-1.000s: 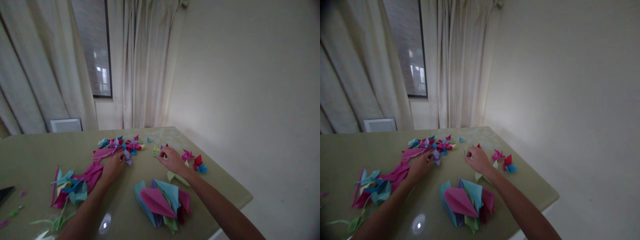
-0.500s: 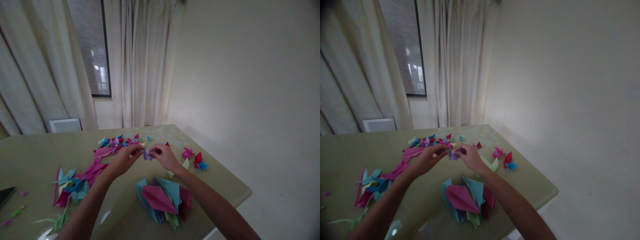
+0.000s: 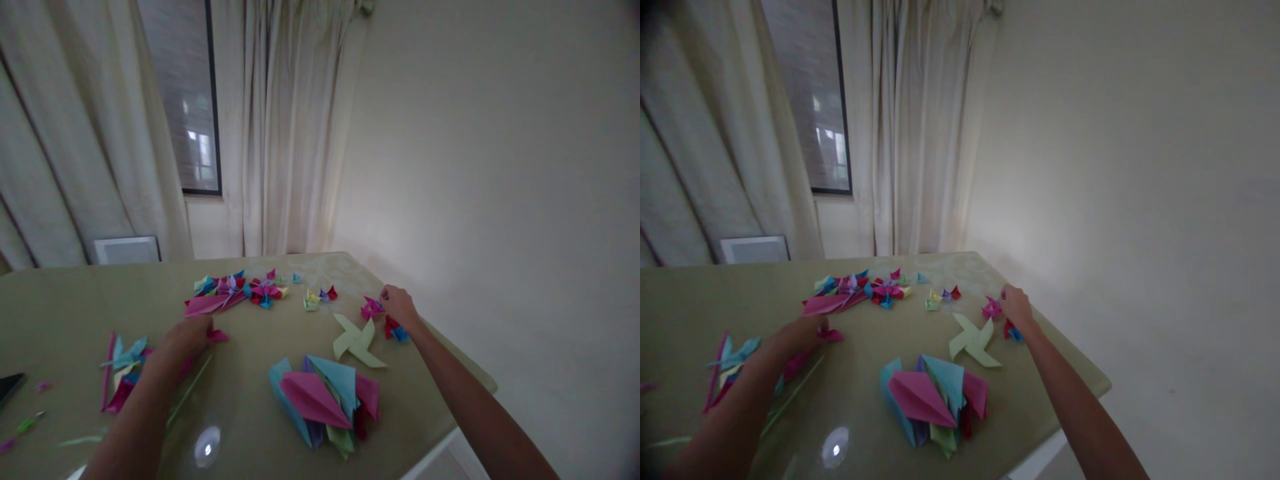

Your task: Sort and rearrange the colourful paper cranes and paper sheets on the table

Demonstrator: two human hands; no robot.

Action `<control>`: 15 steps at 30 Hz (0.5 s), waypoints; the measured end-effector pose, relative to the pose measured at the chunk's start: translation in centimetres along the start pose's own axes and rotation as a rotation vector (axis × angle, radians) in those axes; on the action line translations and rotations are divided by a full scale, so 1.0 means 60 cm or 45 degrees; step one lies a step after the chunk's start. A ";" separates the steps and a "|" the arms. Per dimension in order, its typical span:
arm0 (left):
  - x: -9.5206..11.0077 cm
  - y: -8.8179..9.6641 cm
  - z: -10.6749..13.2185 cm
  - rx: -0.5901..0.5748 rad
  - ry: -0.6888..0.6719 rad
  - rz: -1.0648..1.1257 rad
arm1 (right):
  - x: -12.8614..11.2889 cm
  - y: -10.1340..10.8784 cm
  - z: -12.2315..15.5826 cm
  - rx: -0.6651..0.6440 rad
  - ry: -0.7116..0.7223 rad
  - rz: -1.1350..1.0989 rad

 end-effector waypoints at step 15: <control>-0.020 0.022 0.008 -0.050 0.062 -0.026 | -0.101 0.032 0.052 0.072 0.346 -0.230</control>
Point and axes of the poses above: each hand's wrist, its own z-axis away from the middle knuckle, its own y-axis out of the back of the hand, x = y × z, the point moved 2 cm from there along -z, towards the middle knuckle, and after that the axes turned 9 degrees about z, right-handed, at the moved point
